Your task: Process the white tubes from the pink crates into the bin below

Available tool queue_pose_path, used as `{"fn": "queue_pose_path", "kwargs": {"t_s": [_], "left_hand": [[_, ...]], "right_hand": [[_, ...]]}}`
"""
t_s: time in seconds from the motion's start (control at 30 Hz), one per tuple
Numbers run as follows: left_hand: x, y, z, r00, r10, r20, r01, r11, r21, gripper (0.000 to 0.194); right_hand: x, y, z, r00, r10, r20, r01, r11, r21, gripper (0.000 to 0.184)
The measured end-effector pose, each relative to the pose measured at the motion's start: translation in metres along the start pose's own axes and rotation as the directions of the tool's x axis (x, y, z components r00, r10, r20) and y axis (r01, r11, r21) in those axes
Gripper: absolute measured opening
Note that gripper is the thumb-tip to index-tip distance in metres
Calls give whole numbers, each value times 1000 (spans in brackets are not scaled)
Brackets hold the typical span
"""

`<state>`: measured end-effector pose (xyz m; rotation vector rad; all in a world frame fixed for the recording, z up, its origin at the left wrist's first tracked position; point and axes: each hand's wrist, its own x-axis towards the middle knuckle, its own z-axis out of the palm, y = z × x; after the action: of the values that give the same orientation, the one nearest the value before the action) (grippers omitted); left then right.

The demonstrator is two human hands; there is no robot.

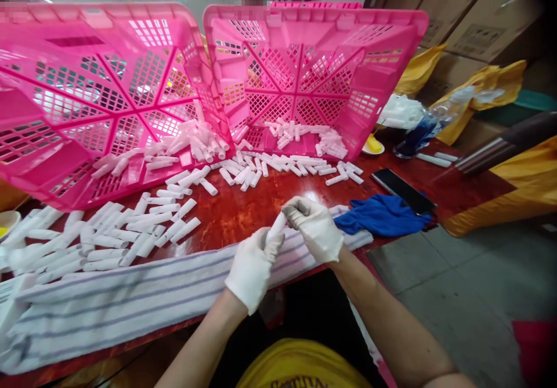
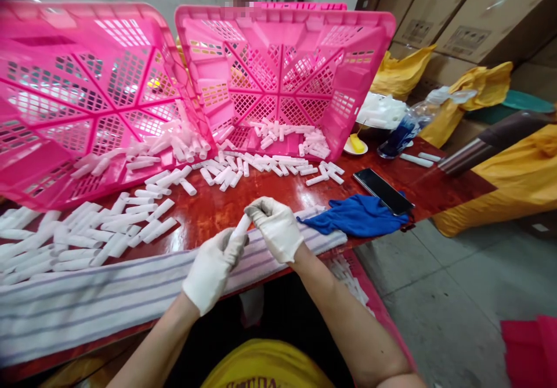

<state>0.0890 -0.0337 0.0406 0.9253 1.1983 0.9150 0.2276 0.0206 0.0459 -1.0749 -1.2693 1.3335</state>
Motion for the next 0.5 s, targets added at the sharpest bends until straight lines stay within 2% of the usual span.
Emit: {"fn": "queue_pose_path", "kwargs": {"t_s": [0.03, 0.07, 0.13, 0.17, 0.2, 0.27, 0.33, 0.37, 0.4, 0.43, 0.47, 0.5], "left_hand": [[-1, 0, -1, 999, -22, 42, 24, 999, -43, 41], [-1, 1, -3, 987, -70, 146, 89, 987, -131, 41], [-2, 1, -7, 916, -131, 379, 261, 912, -316, 42], [-2, 1, -8, 878, -137, 459, 328, 871, -367, 42], [-2, 1, -8, 855, -135, 501, 359, 850, -385, 43], [-3, 0, -6, 863, -119, 492, 299, 904, -306, 44], [-4, -1, -8, 915, -86, 394, 112, 993, -43, 44], [-4, -2, -12, 955, -43, 294, 1, 990, 144, 43], [-5, -2, -21, 986, 32, 166, -88, 934, 345, 42], [-5, -1, -34, 991, 127, 29, -122, 830, 544, 42], [-6, -1, -51, 966, 235, -107, -92, 702, 706, 43], [-6, 0, -70, 917, 335, -215, -12, 564, 826, 45]], "right_hand": [[-2, -1, 0, 1000, -18, 15, 18, 1000, -17, 28], [-5, -3, 0, 998, -47, 46, 49, 998, -37, 27], [-10, -4, 2, 987, -118, 111, 126, 989, -72, 25], [-12, -4, 3, 980, -143, 137, 156, 984, -88, 26], [-14, -4, 3, 977, -154, 149, 171, 979, -110, 27], [-18, -4, -2, 982, -136, 130, 156, 974, -165, 28], [-25, -6, -19, 990, -96, 100, 116, 970, -215, 28], [-31, -8, -34, 996, -69, 58, 82, 965, -251, 27], [-37, -12, -51, 999, -36, 12, 38, 956, -292, 26], [-45, -16, -71, 999, 21, -44, -35, 936, -351, 26], [-53, -20, -92, 991, 88, -101, -123, 897, -425, 26], [-60, -23, -112, 979, 180, -92, -202, 846, -494, 24]]}}
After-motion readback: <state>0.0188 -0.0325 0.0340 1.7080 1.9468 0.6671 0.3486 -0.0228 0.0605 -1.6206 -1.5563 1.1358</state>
